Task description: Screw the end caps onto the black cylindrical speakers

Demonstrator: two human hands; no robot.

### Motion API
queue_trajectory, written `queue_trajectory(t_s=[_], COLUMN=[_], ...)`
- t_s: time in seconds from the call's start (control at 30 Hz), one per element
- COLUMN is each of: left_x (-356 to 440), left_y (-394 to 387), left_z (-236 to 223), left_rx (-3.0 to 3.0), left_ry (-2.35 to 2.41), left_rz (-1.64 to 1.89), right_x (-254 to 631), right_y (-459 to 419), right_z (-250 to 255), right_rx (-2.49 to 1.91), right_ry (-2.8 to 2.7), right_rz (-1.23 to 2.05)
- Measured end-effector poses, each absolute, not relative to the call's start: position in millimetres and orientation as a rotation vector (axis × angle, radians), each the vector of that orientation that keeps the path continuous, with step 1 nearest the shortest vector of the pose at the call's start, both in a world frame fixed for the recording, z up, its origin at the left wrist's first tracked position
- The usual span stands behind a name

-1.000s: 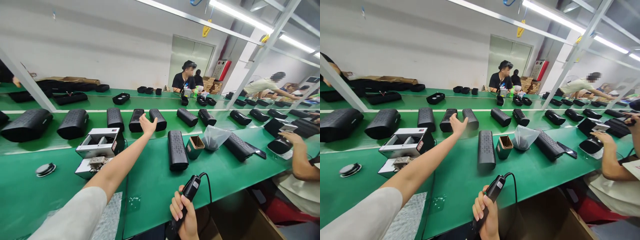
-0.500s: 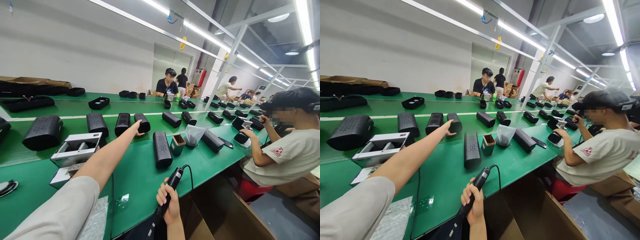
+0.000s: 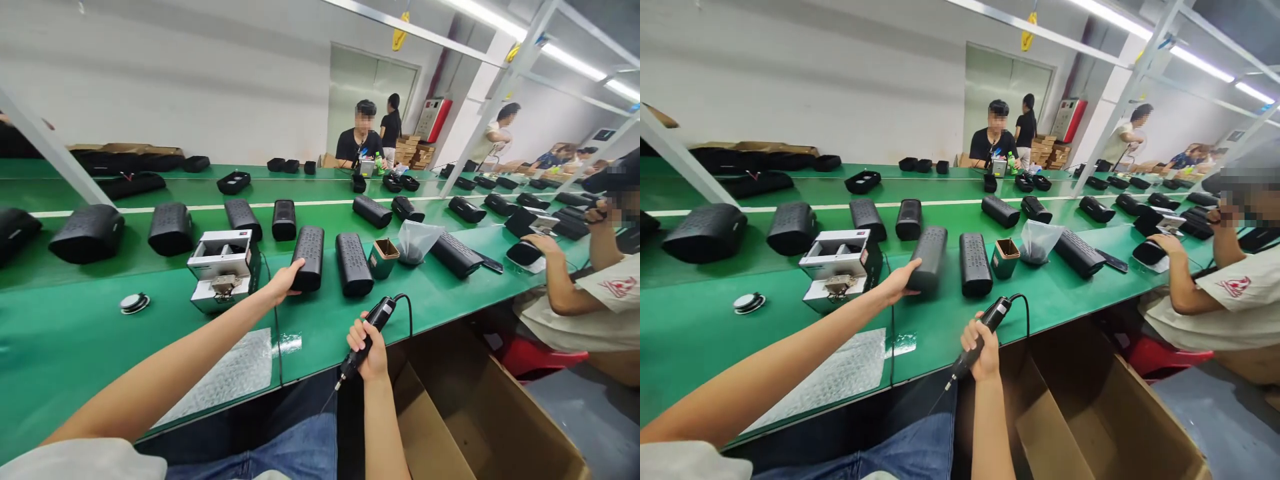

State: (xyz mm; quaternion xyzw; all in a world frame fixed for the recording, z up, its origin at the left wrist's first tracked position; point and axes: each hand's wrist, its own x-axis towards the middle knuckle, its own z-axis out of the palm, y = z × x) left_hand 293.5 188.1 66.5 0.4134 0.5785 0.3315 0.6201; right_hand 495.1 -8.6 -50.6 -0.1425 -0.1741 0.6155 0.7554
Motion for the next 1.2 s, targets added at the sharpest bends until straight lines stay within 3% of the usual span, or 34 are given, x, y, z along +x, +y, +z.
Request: queue_trajectory(t_s=[0.43, 0.7, 0.83, 1.03, 1.2], left_x=[328.7, 320.7, 260.3, 92.5, 15.4], left_y=[177.5, 165.9, 187.0, 254.8, 295.7], left_z=[57.4, 69.1, 107.6, 182.6, 181.3], left_rx=[1.235, 1.244, 1.256, 1.162, 0.965], left_ry=[1.383, 1.311, 1.254, 1.53, 1.81], left_rz=[0.524, 0.536, 0.724, 1.293, 1.317], right_x=[501.4, 492.8, 492.0, 499.0, 513.8], right_y=[-9.7, -18.1, -23.1, -23.6, -12.2], right_z=[-53.8, -27.9, -17.2, -17.3, -42.0], right_rx=[-0.408, -0.49, -0.559, -0.621, -0.676], right_ry=[-0.417, -0.354, -0.31, -0.231, -0.151], right_rz=[1.308, 1.309, 1.347, 1.412, 1.47])
